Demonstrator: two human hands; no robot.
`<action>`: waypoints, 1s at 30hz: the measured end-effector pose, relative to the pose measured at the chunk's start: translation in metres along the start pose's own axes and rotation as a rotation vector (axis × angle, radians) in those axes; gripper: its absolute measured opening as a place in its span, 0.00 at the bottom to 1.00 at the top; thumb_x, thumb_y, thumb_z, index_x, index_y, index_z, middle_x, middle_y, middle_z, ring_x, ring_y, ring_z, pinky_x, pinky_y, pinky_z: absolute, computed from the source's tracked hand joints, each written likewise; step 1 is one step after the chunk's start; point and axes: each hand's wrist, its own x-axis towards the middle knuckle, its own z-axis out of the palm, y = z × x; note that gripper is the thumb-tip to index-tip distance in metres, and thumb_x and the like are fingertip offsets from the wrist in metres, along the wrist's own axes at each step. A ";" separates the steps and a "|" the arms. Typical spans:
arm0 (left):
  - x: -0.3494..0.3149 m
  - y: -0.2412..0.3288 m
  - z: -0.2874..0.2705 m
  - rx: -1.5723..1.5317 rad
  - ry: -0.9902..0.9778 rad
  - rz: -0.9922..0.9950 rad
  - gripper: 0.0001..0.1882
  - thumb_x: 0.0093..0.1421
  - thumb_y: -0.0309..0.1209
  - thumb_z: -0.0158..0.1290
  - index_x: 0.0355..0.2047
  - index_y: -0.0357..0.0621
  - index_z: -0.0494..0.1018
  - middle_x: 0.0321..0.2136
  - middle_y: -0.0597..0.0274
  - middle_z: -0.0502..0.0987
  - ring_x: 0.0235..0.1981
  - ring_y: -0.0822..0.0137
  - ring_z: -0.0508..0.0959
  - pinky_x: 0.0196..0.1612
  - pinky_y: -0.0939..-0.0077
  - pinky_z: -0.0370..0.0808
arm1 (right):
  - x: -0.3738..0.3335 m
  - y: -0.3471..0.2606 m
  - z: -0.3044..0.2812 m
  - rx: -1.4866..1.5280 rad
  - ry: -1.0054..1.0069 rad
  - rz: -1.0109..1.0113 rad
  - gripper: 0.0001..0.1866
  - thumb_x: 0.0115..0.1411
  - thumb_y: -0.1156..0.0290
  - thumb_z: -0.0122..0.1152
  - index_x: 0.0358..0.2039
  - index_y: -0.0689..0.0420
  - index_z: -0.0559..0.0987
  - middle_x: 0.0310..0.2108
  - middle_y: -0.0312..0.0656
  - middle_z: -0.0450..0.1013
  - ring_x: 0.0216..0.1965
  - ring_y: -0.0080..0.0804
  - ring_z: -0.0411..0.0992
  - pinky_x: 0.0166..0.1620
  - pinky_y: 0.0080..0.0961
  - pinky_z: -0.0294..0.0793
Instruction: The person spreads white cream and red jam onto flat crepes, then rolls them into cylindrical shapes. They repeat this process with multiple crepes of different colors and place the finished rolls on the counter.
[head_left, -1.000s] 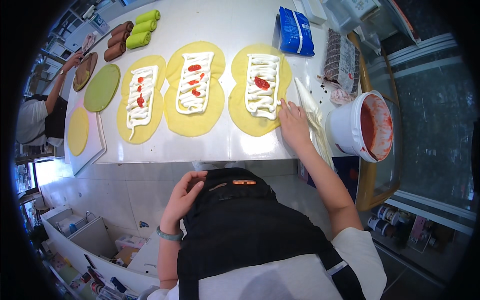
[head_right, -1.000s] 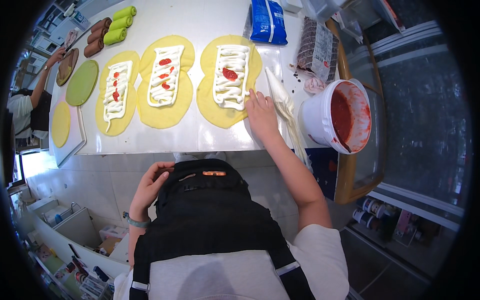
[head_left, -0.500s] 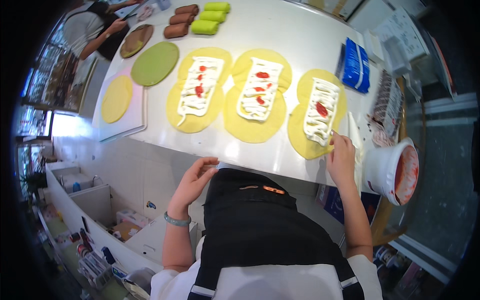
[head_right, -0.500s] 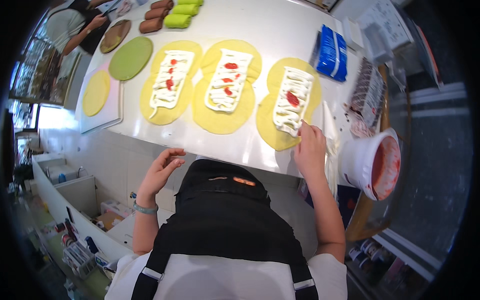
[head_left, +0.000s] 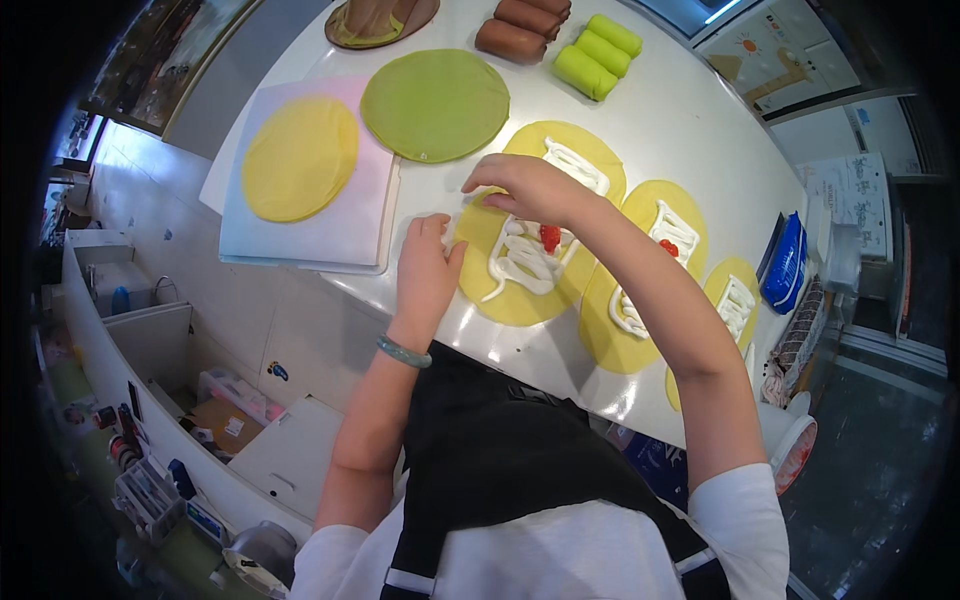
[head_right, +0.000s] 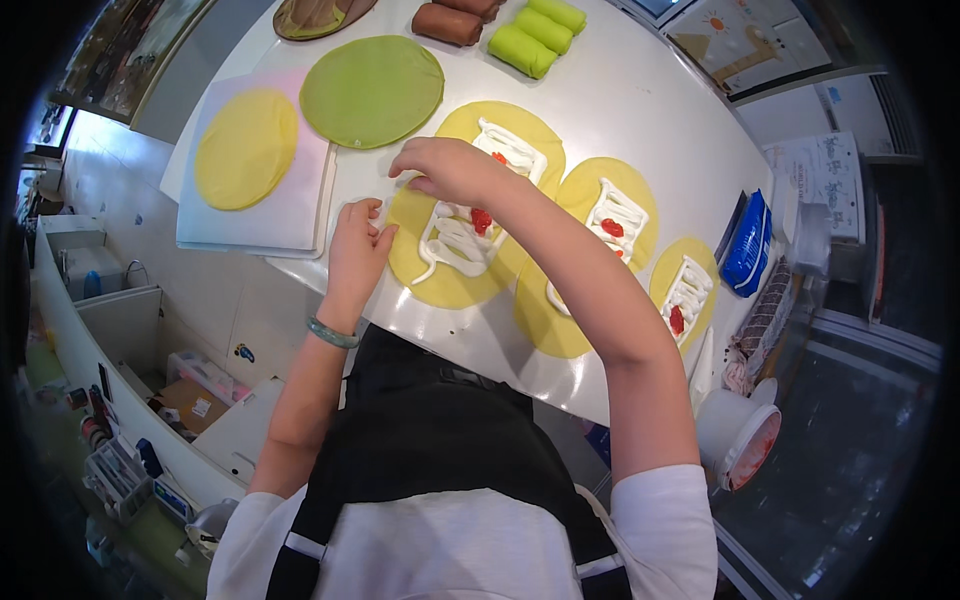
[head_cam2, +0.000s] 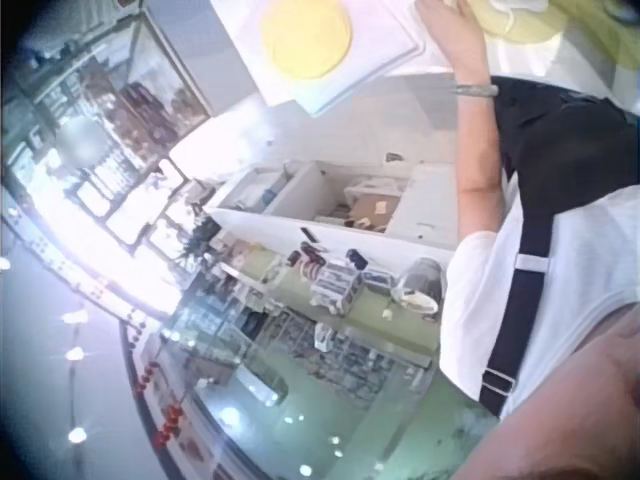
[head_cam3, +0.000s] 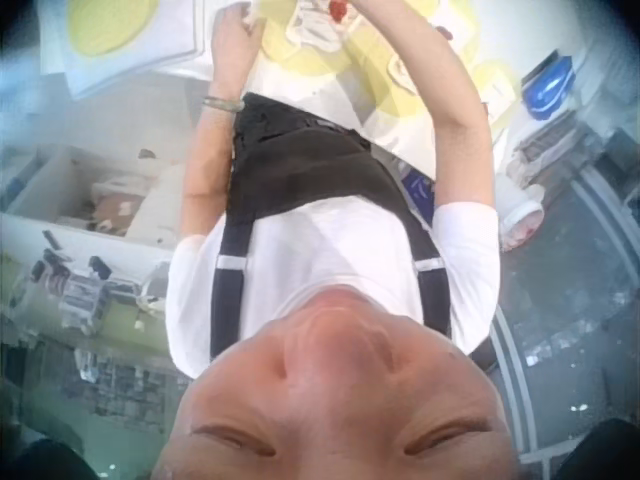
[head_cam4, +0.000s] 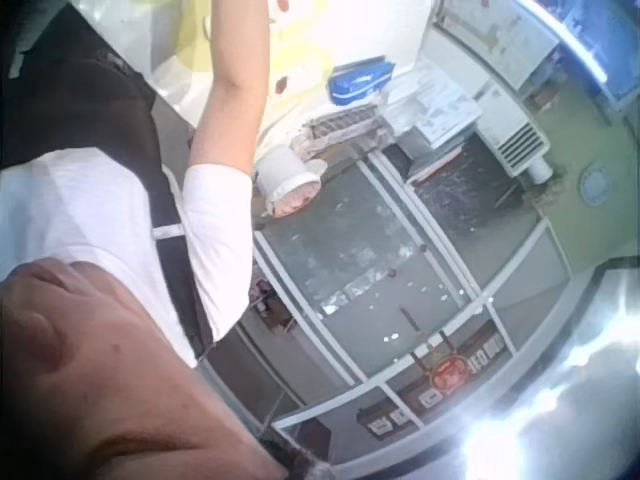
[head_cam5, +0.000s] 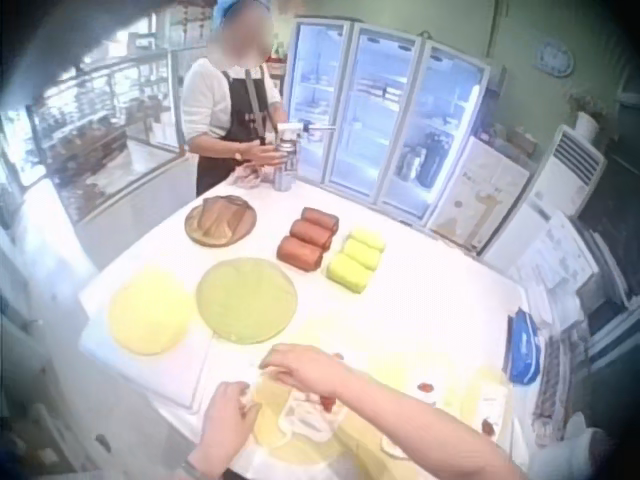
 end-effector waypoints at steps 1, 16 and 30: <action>0.001 0.003 -0.001 0.000 -0.038 -0.042 0.21 0.60 0.25 0.64 0.52 0.39 0.73 0.44 0.49 0.76 0.36 0.54 0.81 0.39 0.62 0.79 | 0.016 0.011 0.003 -0.014 -0.076 -0.019 0.17 0.61 0.75 0.67 0.50 0.56 0.79 0.46 0.44 0.76 0.48 0.46 0.77 0.52 0.40 0.77; -0.009 0.037 -0.009 -0.058 -0.256 0.244 0.07 0.61 0.25 0.59 0.37 0.40 0.72 0.32 0.54 0.74 0.34 0.52 0.76 0.37 0.60 0.74 | -0.018 -0.001 -0.040 -0.002 -0.254 0.020 0.06 0.54 0.74 0.69 0.32 0.54 0.81 0.37 0.38 0.72 0.39 0.39 0.75 0.39 0.37 0.76; 0.006 0.051 0.037 0.331 -0.480 0.464 0.56 0.58 0.66 0.55 0.72 0.33 0.59 0.76 0.48 0.54 0.78 0.49 0.50 0.77 0.43 0.45 | -0.007 0.057 -0.056 0.113 0.006 0.105 0.11 0.59 0.73 0.71 0.42 0.58 0.82 0.40 0.39 0.76 0.39 0.39 0.76 0.43 0.31 0.78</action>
